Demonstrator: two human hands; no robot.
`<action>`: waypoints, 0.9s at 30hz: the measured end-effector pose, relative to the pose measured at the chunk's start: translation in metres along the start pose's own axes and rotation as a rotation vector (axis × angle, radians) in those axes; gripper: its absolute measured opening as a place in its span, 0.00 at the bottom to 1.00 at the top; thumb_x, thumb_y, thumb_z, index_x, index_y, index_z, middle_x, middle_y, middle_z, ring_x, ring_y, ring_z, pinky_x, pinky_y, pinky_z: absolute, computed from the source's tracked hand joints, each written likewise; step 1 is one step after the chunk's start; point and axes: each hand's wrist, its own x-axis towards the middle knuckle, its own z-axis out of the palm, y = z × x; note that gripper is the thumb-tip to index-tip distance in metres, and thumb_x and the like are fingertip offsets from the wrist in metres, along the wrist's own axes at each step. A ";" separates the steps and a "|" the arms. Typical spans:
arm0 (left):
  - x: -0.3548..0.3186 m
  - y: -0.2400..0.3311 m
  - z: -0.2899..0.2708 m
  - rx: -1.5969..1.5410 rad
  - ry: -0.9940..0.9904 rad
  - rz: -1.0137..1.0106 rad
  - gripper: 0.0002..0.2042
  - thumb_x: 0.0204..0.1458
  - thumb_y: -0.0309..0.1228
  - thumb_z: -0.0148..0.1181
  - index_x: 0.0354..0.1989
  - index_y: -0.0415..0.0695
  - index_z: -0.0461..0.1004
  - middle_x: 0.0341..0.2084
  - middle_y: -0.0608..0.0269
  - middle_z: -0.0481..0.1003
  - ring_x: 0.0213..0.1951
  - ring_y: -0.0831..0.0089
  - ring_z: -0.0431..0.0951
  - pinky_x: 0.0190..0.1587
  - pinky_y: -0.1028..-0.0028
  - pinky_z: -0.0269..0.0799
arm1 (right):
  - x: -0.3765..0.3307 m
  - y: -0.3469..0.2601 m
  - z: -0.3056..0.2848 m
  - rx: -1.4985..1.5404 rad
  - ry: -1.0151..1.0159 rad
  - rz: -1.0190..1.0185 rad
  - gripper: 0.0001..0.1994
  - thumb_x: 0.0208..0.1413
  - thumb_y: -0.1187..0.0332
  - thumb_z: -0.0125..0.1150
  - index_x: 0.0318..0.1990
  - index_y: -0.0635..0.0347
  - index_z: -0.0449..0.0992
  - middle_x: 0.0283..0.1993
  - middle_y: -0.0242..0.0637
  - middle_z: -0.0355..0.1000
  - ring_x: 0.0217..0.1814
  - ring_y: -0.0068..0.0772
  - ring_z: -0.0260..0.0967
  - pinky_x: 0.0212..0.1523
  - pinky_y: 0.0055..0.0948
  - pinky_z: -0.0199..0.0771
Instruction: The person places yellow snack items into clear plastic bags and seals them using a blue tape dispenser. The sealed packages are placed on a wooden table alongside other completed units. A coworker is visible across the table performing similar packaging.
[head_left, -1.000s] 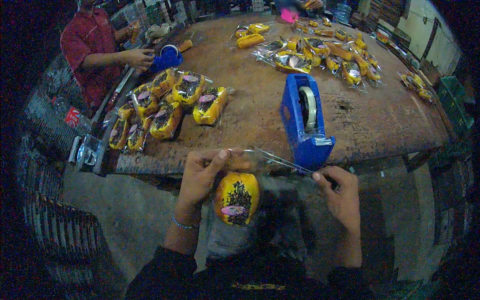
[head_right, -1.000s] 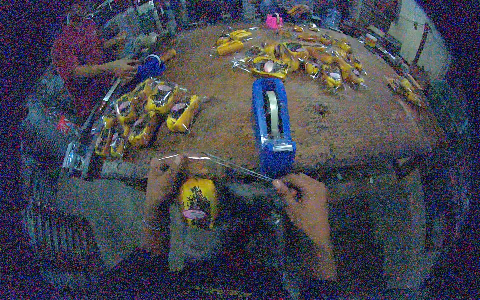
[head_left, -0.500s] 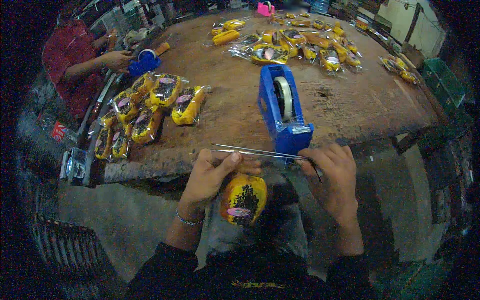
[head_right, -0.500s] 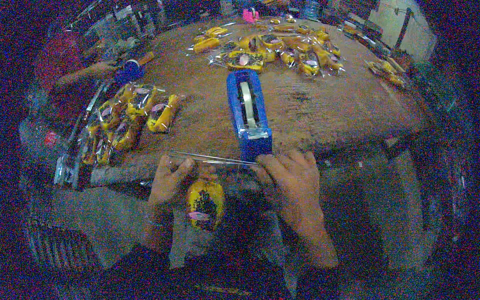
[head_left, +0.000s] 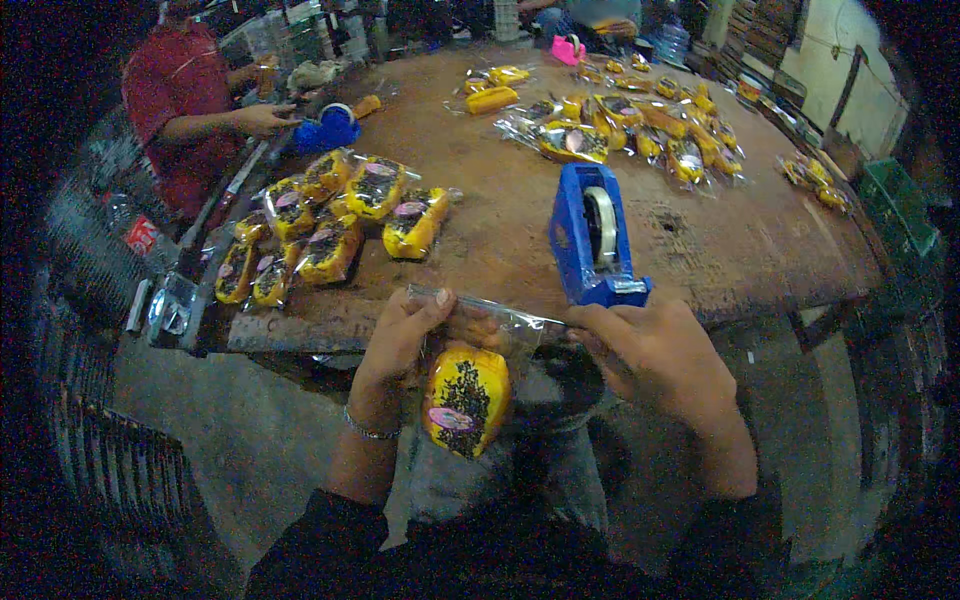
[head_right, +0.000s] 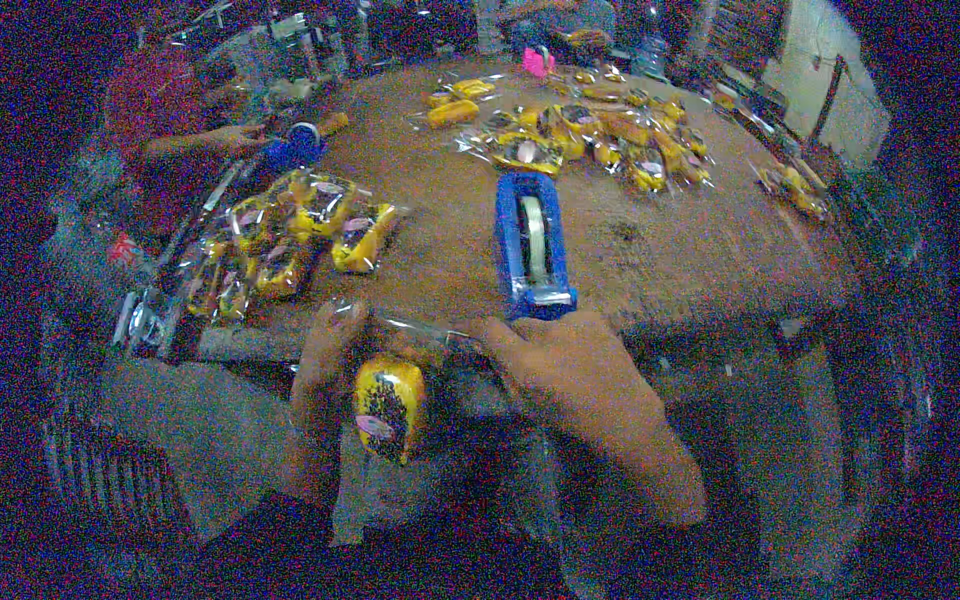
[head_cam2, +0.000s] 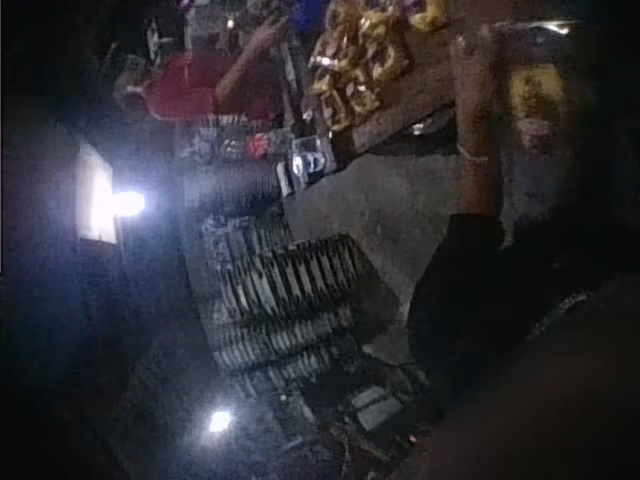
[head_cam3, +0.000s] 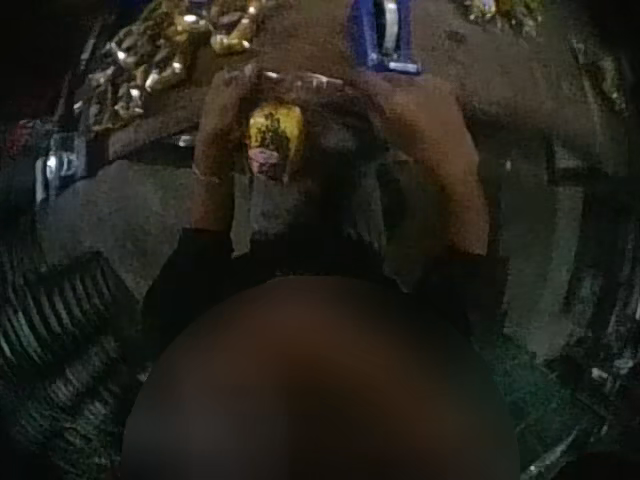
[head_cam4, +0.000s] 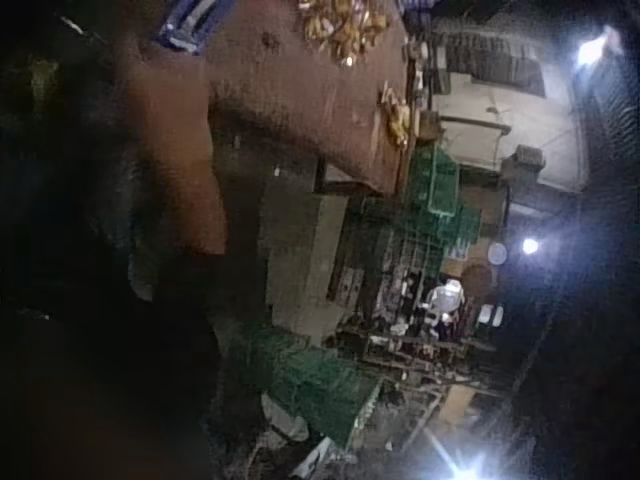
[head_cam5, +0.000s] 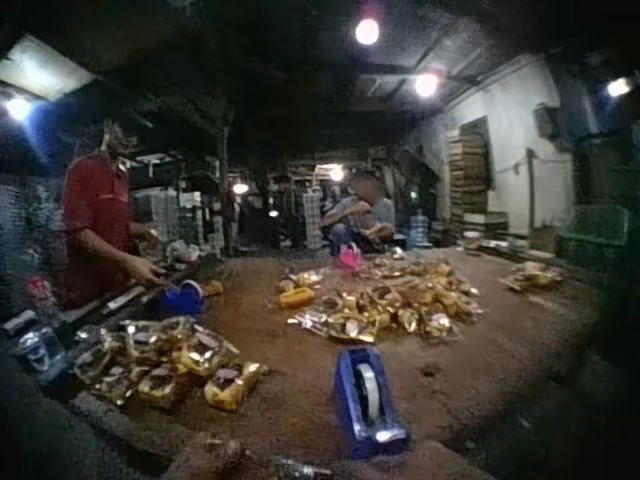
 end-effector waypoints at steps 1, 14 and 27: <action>0.003 0.000 -0.004 0.003 0.009 0.013 0.19 0.59 0.38 0.49 0.37 0.28 0.72 0.32 0.46 0.77 0.34 0.61 0.79 0.39 0.67 0.77 | 0.007 -0.001 -0.002 -0.031 -0.043 -0.039 0.15 0.46 0.74 0.60 0.45 0.58 0.71 0.24 0.43 0.72 0.26 0.44 0.73 0.26 0.37 0.73; 0.059 -0.026 -0.120 -0.445 0.185 -0.182 0.14 0.58 0.39 0.46 0.43 0.43 0.70 0.36 0.62 0.72 0.42 0.67 0.72 0.43 0.72 0.72 | 0.064 -0.049 -0.037 0.048 -0.550 0.018 0.24 0.46 0.75 0.53 0.55 0.55 0.65 0.29 0.49 0.72 0.36 0.53 0.73 0.36 0.45 0.74; 0.051 -0.053 -0.074 -0.307 0.331 0.291 0.07 0.56 0.29 0.51 0.39 0.42 0.70 0.29 0.61 0.73 0.29 0.72 0.74 0.33 0.74 0.74 | 0.028 -0.043 -0.041 0.334 0.110 -0.087 0.20 0.45 0.79 0.55 0.49 0.62 0.68 0.29 0.49 0.71 0.31 0.53 0.70 0.33 0.44 0.69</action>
